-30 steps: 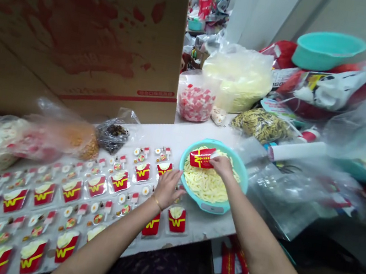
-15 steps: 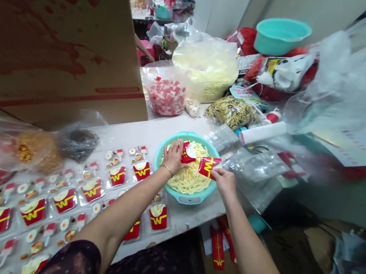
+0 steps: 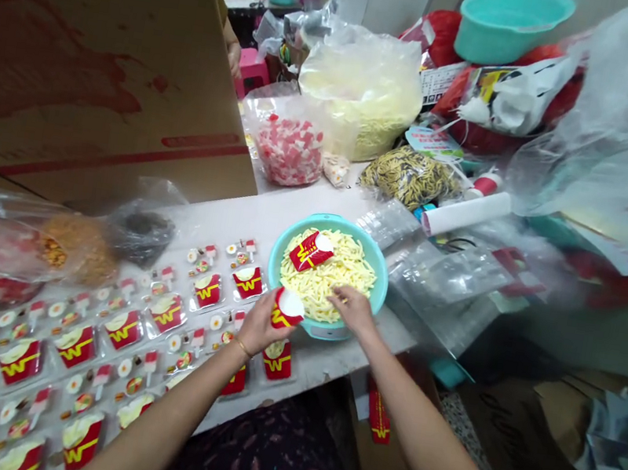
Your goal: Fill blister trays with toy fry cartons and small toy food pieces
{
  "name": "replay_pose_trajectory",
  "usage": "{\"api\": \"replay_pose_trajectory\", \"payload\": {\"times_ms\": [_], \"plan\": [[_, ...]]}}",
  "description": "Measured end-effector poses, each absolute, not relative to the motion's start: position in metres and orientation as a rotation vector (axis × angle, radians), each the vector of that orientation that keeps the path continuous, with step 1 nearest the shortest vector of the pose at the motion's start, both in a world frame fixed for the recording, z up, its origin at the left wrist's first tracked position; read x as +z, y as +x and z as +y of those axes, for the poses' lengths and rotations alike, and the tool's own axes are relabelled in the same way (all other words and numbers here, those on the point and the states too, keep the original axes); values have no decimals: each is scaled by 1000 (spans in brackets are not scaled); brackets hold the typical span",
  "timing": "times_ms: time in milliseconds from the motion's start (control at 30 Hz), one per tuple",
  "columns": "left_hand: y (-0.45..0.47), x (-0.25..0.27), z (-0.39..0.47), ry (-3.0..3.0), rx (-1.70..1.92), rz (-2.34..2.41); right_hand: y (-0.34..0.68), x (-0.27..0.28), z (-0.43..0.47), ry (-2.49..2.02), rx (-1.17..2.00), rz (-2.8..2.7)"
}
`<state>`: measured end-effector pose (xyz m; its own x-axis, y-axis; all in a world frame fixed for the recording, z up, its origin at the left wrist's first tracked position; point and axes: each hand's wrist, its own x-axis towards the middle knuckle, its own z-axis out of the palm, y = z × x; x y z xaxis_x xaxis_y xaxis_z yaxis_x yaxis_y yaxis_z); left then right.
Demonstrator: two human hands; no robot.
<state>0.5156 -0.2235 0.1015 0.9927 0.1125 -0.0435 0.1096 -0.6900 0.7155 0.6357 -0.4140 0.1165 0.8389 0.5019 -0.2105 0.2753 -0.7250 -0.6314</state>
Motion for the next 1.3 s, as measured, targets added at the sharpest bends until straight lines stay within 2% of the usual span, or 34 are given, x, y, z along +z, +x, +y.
{"api": "replay_pose_trajectory", "payload": {"times_ms": [100, 200, 400, 567, 833, 933, 1033, 1133, 1200, 1300], "plan": [[504, 101, -207, 2310, 83, 272, 672, 102, -423, -2815, 398, -558], [501, 103, -203, 2309, 105, 290, 689, 93, -425, -2896, 462, -664], [505, 105, -209, 2317, 97, 291, 690, 100, -423, -2726, 583, -761], [511, 108, -210, 2305, 75, 250, 686, 96, -419, -2296, 680, -727], [509, 105, -207, 2287, 78, 256, 660, 87, -413, -2501, 506, -987], [510, 105, -208, 2318, 90, 230, 658, 80, -407, -2532, 445, -921], [515, 105, -209, 2362, 101, 197, 666, 78, -412, -2340, 424, -673], [526, 105, -214, 2400, 98, 177, 673, 88, -415, -2050, 585, -473], [536, 104, -222, 2419, 76, 179, 673, 100, -410, -1902, 678, -481], [549, 103, -234, 2433, 64, 231, 665, 115, -394, -1903, 632, -645]]}}
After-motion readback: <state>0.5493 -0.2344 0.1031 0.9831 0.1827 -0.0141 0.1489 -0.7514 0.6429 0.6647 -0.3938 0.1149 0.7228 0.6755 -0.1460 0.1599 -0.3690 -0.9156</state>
